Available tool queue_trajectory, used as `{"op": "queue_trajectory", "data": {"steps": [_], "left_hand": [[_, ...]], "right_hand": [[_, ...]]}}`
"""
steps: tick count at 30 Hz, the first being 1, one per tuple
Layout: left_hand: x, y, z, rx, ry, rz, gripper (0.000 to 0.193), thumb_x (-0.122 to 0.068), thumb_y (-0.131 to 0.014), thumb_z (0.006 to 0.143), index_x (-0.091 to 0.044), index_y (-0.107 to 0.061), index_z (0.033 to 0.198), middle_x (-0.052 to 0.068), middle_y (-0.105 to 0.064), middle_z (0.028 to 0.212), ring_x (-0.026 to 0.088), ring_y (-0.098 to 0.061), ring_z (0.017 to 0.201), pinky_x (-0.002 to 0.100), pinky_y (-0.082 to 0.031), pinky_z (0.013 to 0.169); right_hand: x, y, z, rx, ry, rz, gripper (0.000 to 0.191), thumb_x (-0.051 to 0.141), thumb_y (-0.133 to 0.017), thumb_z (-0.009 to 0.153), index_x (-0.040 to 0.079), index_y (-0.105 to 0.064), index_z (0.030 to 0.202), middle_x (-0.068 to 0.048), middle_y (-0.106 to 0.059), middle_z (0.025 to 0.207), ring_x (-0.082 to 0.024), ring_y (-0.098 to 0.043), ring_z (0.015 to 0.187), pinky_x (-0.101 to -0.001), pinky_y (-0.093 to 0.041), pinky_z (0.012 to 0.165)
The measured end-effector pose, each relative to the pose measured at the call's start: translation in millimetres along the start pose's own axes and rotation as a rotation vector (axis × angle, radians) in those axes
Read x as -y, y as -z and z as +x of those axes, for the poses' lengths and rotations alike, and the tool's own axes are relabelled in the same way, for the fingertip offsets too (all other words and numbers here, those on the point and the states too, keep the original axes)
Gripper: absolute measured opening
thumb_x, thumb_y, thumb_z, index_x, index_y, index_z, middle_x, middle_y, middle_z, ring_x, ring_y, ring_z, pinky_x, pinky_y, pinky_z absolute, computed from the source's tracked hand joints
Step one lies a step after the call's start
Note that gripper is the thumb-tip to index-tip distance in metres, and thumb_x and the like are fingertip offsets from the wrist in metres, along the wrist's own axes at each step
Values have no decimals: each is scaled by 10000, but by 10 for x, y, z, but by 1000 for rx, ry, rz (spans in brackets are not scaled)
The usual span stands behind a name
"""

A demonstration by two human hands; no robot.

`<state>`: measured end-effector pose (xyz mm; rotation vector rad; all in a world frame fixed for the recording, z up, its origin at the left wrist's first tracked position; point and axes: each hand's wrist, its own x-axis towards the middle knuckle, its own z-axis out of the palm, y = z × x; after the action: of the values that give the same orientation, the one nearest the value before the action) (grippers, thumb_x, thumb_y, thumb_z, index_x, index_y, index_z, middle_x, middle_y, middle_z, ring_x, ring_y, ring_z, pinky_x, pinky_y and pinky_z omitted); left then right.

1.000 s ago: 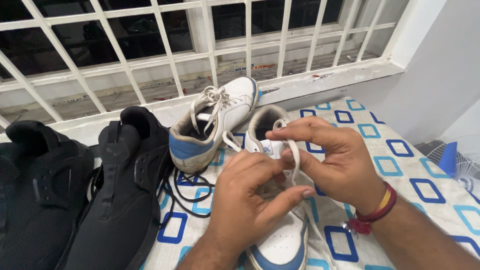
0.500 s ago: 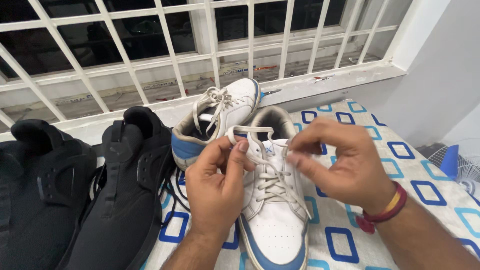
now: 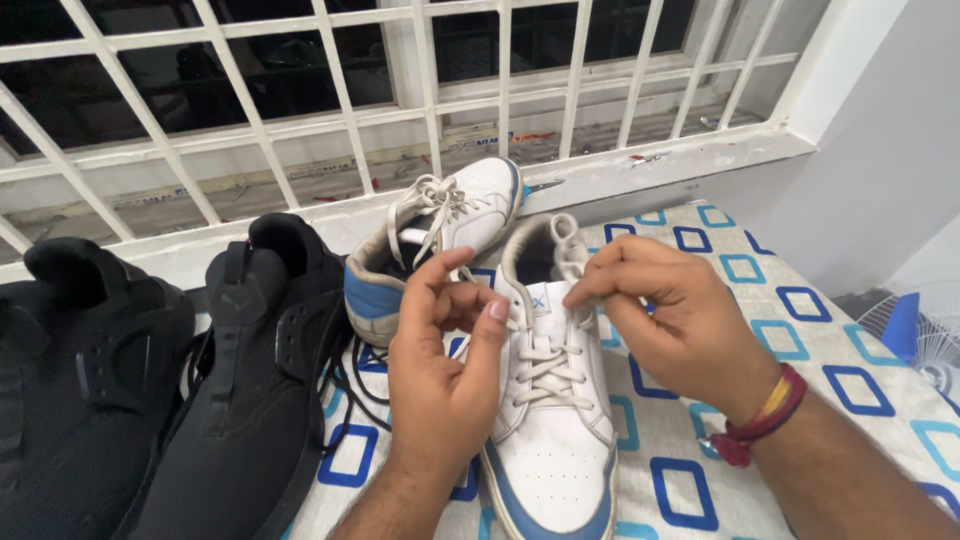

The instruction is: The person removes the laces from a white sneaker and then re-laces it by threading the laces through the eyelets and tying a knot. They then move to a black sneaker and begin threading its laces through the eyelets.

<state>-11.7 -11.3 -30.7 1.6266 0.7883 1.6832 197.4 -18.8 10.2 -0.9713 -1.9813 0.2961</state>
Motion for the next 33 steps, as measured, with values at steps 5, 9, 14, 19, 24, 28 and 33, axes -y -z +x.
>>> {"op": "queue_trajectory", "data": {"steps": [5,9,14,19,24,28,33], "left_hand": [[10,23,14,-42,-78,162,183,1,-620,940,3,-647,1121,33,-712,888,93,-656,788,249,-535,738],[-43,63,-13,-58,0,271,88,-39,-697,878,-10,-694,962,51,-653,761,111,-591,639,274,-493,599],[-137,-42,-74,46,0,351,279,-176,-818,771,-6,-627,882,70,-632,772,154,-608,677,295,-518,620],[-160,-90,-58,0,156,403,296,-209,-814,735,-10,-607,806,67,-645,755,174,-646,645,305,-540,601],[-139,-85,-55,-53,217,363,238,-181,-796,745,14,-660,740,73,-683,694,139,-646,579,294,-528,551],[-108,-70,-58,-61,261,285,192,-153,-769,765,23,-696,743,59,-710,673,94,-641,547,261,-527,519],[-68,-63,-76,-67,267,208,173,-130,-766,777,29,-703,748,57,-712,665,82,-626,549,247,-520,517]], "right_hand": [[-49,68,17,23,-49,-81,295,-65,-706,755,74,-804,995,-43,-706,915,-143,-681,823,-266,-543,692],[-22,68,38,-96,39,-114,181,4,-785,794,67,-795,964,-49,-704,937,-151,-674,866,-269,-555,733],[53,23,17,-139,-103,50,250,18,-684,862,98,-762,1086,4,-748,886,-107,-738,816,-257,-562,712],[70,-59,14,-67,19,-73,145,57,-786,823,96,-810,961,-24,-716,775,-141,-645,724,-289,-508,655],[72,-72,49,-16,72,-154,139,60,-775,796,95,-802,927,-25,-677,786,-176,-631,775,-304,-497,705],[133,-97,70,17,103,-238,113,44,-746,767,66,-757,877,-52,-620,824,-222,-604,816,-337,-485,726],[203,-81,98,76,100,-260,98,57,-744,750,48,-704,839,-64,-580,839,-224,-606,818,-339,-503,713]]}}
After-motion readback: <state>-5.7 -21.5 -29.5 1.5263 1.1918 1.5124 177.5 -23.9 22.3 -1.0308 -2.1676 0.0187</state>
